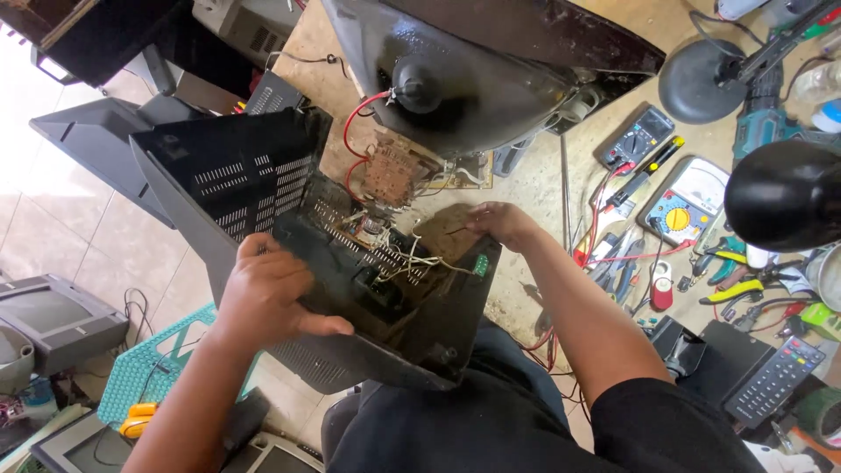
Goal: Repairing internal components of a CRT television, including using a heat gun and reassembling the outer casing.
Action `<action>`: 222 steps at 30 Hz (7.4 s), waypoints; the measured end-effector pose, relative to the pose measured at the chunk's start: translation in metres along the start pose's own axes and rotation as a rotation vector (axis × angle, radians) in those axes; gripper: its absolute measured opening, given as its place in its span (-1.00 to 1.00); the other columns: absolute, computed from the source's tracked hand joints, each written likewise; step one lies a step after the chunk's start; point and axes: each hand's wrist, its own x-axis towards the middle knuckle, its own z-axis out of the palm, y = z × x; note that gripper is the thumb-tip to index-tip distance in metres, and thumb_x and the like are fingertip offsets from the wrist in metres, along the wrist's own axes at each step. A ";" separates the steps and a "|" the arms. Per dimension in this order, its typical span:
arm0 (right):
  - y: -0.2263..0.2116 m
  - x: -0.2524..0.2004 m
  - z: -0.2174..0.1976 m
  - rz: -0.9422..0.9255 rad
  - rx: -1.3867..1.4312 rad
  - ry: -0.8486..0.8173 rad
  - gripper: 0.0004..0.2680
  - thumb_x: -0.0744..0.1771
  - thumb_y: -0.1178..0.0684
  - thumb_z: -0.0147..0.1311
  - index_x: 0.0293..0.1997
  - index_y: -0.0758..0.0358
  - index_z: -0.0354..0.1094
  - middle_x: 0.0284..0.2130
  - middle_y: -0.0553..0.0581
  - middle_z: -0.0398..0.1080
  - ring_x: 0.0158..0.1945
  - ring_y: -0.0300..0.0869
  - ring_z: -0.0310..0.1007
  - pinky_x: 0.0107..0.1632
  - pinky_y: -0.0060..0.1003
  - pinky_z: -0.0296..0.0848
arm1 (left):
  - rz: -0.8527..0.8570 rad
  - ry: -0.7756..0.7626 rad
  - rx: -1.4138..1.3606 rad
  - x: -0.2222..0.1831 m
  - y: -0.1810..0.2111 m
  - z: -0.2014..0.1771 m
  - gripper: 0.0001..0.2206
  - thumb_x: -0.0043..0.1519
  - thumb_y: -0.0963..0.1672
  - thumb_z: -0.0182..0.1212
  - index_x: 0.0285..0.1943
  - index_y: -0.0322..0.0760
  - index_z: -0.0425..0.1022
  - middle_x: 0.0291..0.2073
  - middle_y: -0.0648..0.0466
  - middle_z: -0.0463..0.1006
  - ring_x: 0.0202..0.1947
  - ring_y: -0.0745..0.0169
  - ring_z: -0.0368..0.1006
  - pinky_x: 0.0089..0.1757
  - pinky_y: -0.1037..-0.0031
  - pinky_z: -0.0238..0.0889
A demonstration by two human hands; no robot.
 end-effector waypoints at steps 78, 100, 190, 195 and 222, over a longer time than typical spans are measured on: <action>-0.099 -0.023 0.013 -0.541 -1.584 0.329 -0.44 0.17 -0.31 0.31 0.28 0.04 0.38 0.15 -0.05 0.37 -0.10 -0.02 0.59 -0.12 -0.10 0.64 | -0.065 -0.028 0.017 0.048 -0.006 0.014 -0.32 -0.01 0.35 0.34 -0.70 -0.15 0.26 -0.76 0.15 0.35 -0.63 0.16 0.33 -0.20 0.31 0.15; -0.025 0.036 0.045 -1.378 -1.631 0.025 -0.88 0.34 0.05 0.00 -0.43 0.02 0.32 -0.47 -0.01 0.25 -0.45 -0.07 0.42 -0.47 -0.15 0.40 | -0.054 0.031 -0.010 0.040 -0.012 0.008 -0.30 0.03 0.35 0.29 -0.71 -0.16 0.22 -0.77 0.14 0.29 -0.66 0.19 0.27 -0.17 0.34 0.16; -0.117 -0.058 0.128 -0.148 -1.429 0.169 -0.70 0.39 0.28 -0.37 0.28 0.30 0.12 -0.14 0.43 0.44 -0.28 0.09 0.61 -0.40 -0.19 0.69 | -0.013 0.076 -0.007 0.022 -0.017 -0.002 -0.28 0.13 0.35 0.21 -0.66 -0.14 0.07 -0.71 0.20 0.05 -0.67 0.22 -0.01 -0.28 0.37 0.08; -0.079 -0.028 0.132 -0.187 -1.425 -0.527 -0.69 0.42 -0.11 -0.14 0.31 -0.02 0.35 0.07 0.05 0.51 0.00 -0.10 0.51 -0.07 -0.16 0.41 | -0.007 0.062 -0.034 0.023 -0.015 -0.004 -0.29 0.13 0.34 0.21 -0.66 -0.16 0.08 -0.71 0.19 0.04 -0.68 0.22 -0.04 -0.27 0.36 0.06; -0.123 -0.087 0.102 0.176 -0.766 -0.016 -0.80 0.34 -0.02 0.13 0.06 0.08 0.41 -0.07 0.04 0.57 0.06 -0.12 0.53 0.37 0.00 0.29 | 0.017 0.073 0.023 0.017 -0.018 -0.004 -0.27 0.15 0.37 0.19 -0.68 -0.13 0.12 -0.72 0.20 0.12 -0.67 0.25 0.05 -0.21 0.35 0.13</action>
